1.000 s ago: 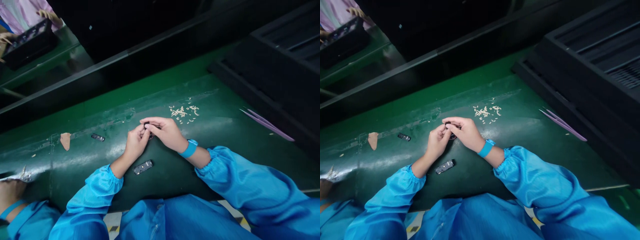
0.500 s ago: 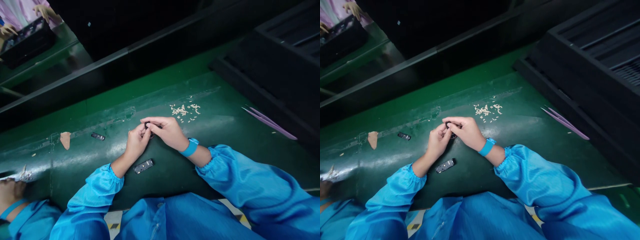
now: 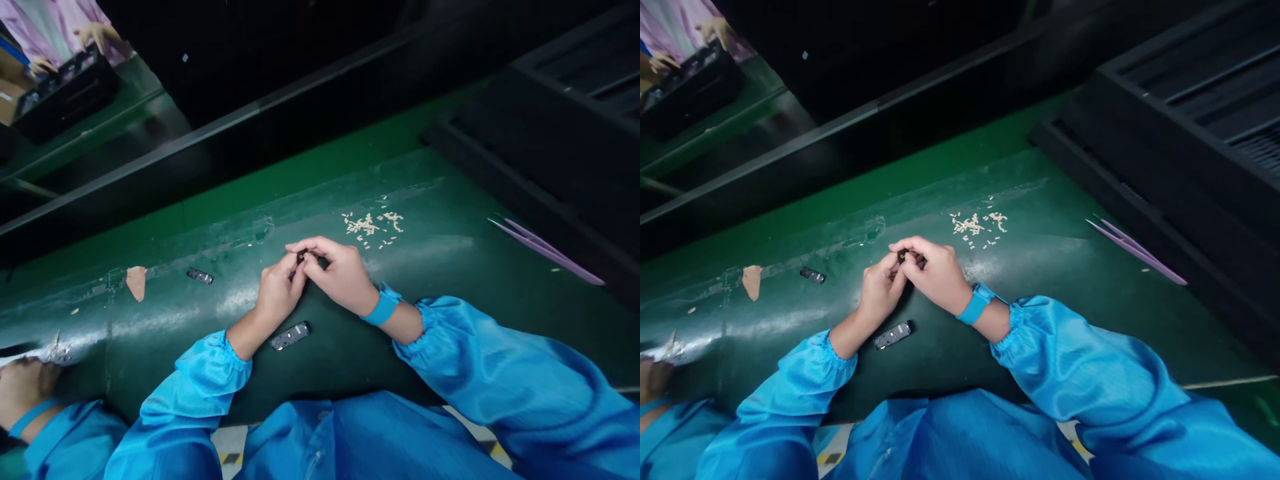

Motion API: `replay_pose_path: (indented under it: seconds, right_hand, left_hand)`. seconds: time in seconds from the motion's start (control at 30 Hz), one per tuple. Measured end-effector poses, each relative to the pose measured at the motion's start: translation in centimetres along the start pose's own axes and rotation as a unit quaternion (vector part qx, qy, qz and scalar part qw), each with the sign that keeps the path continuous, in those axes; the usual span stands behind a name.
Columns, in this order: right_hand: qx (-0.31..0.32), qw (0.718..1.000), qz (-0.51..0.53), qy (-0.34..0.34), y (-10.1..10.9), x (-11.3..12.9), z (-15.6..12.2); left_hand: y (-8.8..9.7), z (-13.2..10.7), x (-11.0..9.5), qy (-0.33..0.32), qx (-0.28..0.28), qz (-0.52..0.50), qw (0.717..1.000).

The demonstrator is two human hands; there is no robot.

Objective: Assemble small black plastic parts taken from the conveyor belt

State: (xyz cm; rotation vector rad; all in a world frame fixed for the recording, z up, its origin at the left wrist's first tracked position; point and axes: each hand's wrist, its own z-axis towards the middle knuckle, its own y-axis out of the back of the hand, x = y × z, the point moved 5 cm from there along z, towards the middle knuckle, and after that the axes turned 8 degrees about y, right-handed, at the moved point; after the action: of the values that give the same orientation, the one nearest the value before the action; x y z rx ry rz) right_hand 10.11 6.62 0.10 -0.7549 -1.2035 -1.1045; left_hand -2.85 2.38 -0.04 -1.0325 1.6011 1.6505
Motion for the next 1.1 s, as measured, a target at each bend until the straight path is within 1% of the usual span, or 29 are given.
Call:
replay_pose_path:
  seconds: [0.1,0.17,0.23,0.27,0.33,0.4,0.47,0.53,0.6,0.67,0.83,0.97,1.1]
  right_hand:
    - [-0.004,0.996,0.078,-0.036,0.2,-0.5,0.2]
    - [-0.015,0.991,0.117,-0.057,0.5,-1.0,0.4]
    - [-0.031,0.992,0.113,-0.051,0.8,-1.2,0.6]
    - [-0.035,0.994,0.1,-0.039,0.9,-1.1,0.6]
    - [-0.028,0.997,0.068,-0.011,0.7,-0.8,0.6]
    - [-0.006,0.999,0.034,0.008,0.4,-0.6,0.6]
    - [0.012,0.999,0.035,0.004,0.1,-0.7,0.5]
    - [0.014,0.996,0.086,-0.03,0.1,-1.1,0.6]
    - [0.007,0.987,0.144,-0.067,0.2,-1.6,0.7]
    - [0.01,0.984,0.158,-0.081,0.3,-1.8,0.8]
    - [0.024,0.992,0.113,-0.044,0.1,-1.6,1.2]
    - [0.023,0.993,0.114,-0.036,-0.1,-1.6,1.2]
    - [0.022,0.992,0.121,-0.036,-0.1,-1.8,1.2]
  left_hand:
    - [-0.2,0.3,0.3,0.053,0.04,-0.096,0.993]
    - [-0.5,0.5,0.6,0.102,0.062,-0.18,0.976]
    - [-0.7,0.6,0.8,0.131,0.074,-0.233,0.961]
    - [-0.7,0.6,0.8,0.132,0.077,-0.239,0.959]
    - [-0.7,0.6,0.7,0.11,0.078,-0.223,0.966]
    - [-0.5,0.5,0.6,0.079,0.075,-0.19,0.976]
    - [-0.5,0.4,0.7,0.063,0.071,-0.165,0.982]
    - [-0.5,0.4,0.9,0.076,0.072,-0.171,0.98]
    - [-0.7,0.4,1.0,0.103,0.082,-0.201,0.971]
    - [-0.8,0.5,1.0,0.115,0.09,-0.218,0.965]
    - [-0.6,0.9,0.7,0.086,0.094,-0.185,0.974]
    - [-0.6,1.0,1.0,0.075,0.108,-0.176,0.976]
    - [-0.5,1.0,1.1,0.067,0.104,-0.151,0.981]
